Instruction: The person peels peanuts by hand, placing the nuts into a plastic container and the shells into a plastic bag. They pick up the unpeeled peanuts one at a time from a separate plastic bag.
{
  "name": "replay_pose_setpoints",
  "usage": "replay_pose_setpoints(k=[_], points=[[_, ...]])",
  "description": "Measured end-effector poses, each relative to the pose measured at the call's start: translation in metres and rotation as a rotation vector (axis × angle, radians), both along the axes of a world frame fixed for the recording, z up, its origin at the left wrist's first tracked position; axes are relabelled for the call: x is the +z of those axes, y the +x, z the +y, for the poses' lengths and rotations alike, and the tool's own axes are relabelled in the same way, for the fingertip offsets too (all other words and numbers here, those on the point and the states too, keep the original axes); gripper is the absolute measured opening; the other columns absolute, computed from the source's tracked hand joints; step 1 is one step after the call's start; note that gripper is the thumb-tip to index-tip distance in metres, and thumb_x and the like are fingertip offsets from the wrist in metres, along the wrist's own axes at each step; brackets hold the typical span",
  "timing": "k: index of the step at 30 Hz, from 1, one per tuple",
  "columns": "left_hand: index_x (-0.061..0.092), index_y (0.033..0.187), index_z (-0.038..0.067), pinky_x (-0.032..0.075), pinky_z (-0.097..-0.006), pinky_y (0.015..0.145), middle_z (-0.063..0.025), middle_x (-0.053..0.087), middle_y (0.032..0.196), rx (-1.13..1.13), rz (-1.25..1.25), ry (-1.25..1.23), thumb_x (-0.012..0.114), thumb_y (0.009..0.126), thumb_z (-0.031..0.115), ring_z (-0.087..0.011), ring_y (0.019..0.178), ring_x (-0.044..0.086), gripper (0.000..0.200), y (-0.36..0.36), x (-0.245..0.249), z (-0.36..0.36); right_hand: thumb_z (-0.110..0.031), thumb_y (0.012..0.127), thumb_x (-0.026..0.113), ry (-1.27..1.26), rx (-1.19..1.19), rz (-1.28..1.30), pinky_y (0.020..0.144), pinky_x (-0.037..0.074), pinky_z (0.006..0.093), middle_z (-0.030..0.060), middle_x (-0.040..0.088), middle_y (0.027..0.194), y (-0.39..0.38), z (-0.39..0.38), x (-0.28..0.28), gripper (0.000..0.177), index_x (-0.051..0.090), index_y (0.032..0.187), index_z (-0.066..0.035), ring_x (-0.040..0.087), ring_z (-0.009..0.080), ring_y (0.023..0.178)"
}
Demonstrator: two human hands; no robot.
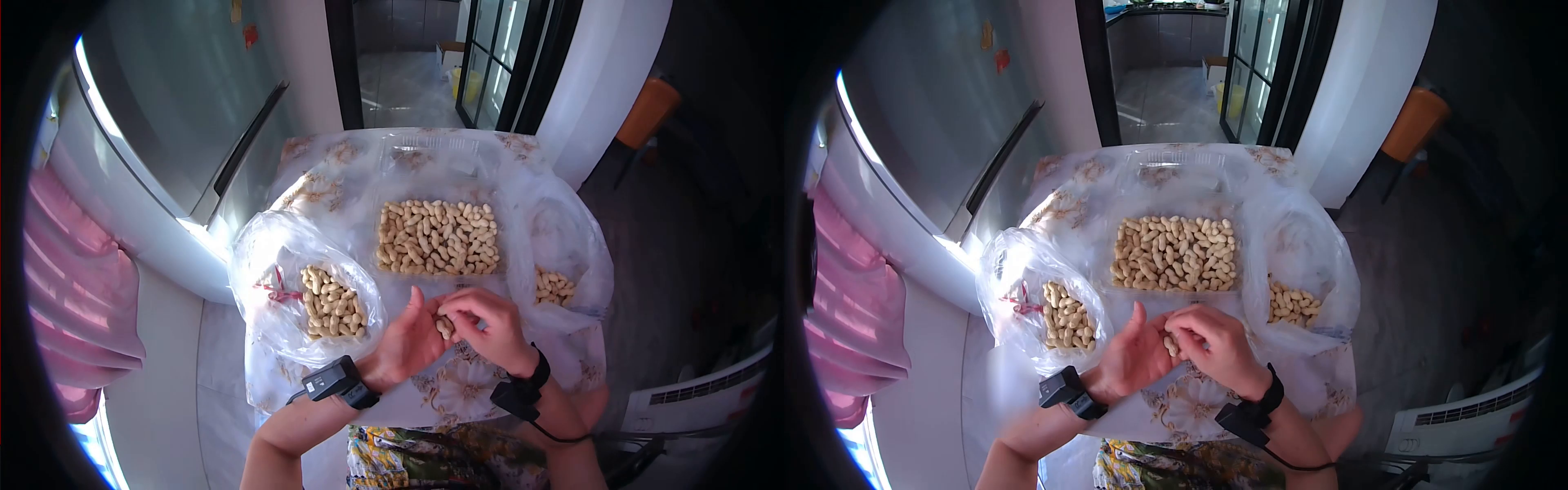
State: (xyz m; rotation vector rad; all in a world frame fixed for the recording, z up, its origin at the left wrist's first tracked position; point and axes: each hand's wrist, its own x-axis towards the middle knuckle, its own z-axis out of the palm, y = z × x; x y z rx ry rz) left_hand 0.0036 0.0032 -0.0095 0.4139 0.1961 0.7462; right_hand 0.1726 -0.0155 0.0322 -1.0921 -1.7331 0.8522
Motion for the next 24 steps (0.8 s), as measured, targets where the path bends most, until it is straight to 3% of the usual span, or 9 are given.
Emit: replay_pose_setpoints(k=[1, 3, 8, 10, 13, 24], points=[[0.041, 0.138, -0.002, 0.037, -0.0383, 0.108, -0.0108, 0.054, 0.133, -0.014, -0.016, 0.039, 0.037, 0.096, 0.065, -0.0216, 0.126, 0.049, 0.08, 0.0, -0.002, 0.001, 0.005, 0.084, 0.067, -0.005, 0.001, 0.002, 0.073, 0.055, 0.03, 0.0103, 0.07, 0.097, 0.002, 0.001, 0.0, 0.014, 0.067, 0.097, -0.001, 0.069, 0.0176, 0.082], [0.041, 0.138, -0.002, 0.037, -0.0382, 0.109, -0.0113, 0.054, 0.133, -0.001, -0.003, 0.023, 0.037, 0.096, 0.064, -0.0218, 0.126, 0.05, 0.078, 0.0, 0.001, 0.001, 0.006, 0.085, 0.065, 0.264, -0.138, -0.067, 0.071, 0.056, 0.0297, 0.0102, 0.069, 0.096, 0.005, 0.004, 0.002, 0.018, 0.066, 0.101, -0.002, 0.07, 0.0193, 0.082], [0.041, 0.139, -0.001, 0.039, -0.0377, 0.108, -0.0129, 0.054, 0.133, 0.015, -0.033, -0.003, 0.035, 0.098, 0.061, -0.0222, 0.124, 0.052, 0.075, 0.0, 0.003, 0.002, 0.005, 0.084, 0.066, 0.253, -0.087, -0.05, 0.073, 0.056, 0.0296, 0.0115, 0.069, 0.103, 0.007, 0.004, 0.0, 0.024, 0.066, 0.108, -0.002, 0.07, 0.022, 0.085], [0.041, 0.139, -0.001, 0.039, -0.0378, 0.109, -0.0132, 0.055, 0.132, 0.016, 0.003, -0.013, 0.035, 0.099, 0.06, -0.022, 0.124, 0.052, 0.073, 0.0, 0.011, 0.0, 0.006, 0.082, 0.069, 0.163, -0.024, -0.055, 0.077, 0.056, 0.0307, 0.0103, 0.069, 0.108, 0.003, 0.002, 0.001, 0.026, 0.066, 0.107, 0.0, 0.069, 0.0211, 0.093], [0.042, 0.14, 0.0, 0.041, -0.0361, 0.106, -0.0136, 0.053, 0.136, 0.034, -0.015, -0.06, 0.029, 0.101, 0.058, -0.0245, 0.126, 0.052, 0.071, -0.001, 0.004, 0.002, 0.005, 0.078, 0.07, 0.251, -0.016, -0.071, 0.075, 0.056, 0.0317, 0.009, 0.066, 0.108, 0.004, 0.005, 0.003, 0.026, 0.067, 0.103, -0.001, 0.068, 0.0214, 0.092], [0.043, 0.14, 0.001, 0.041, -0.0357, 0.107, -0.0097, 0.055, 0.135, 0.067, -0.033, -0.102, 0.031, 0.102, 0.057, -0.0212, 0.124, 0.053, 0.069, -0.001, 0.001, 0.004, 0.003, 0.075, 0.069, 0.393, -0.075, -0.305, 0.077, 0.052, 0.036, 0.0063, 0.061, 0.099, 0.008, 0.01, 0.001, 0.025, 0.068, 0.099, -0.002, 0.061, 0.0258, 0.092]])
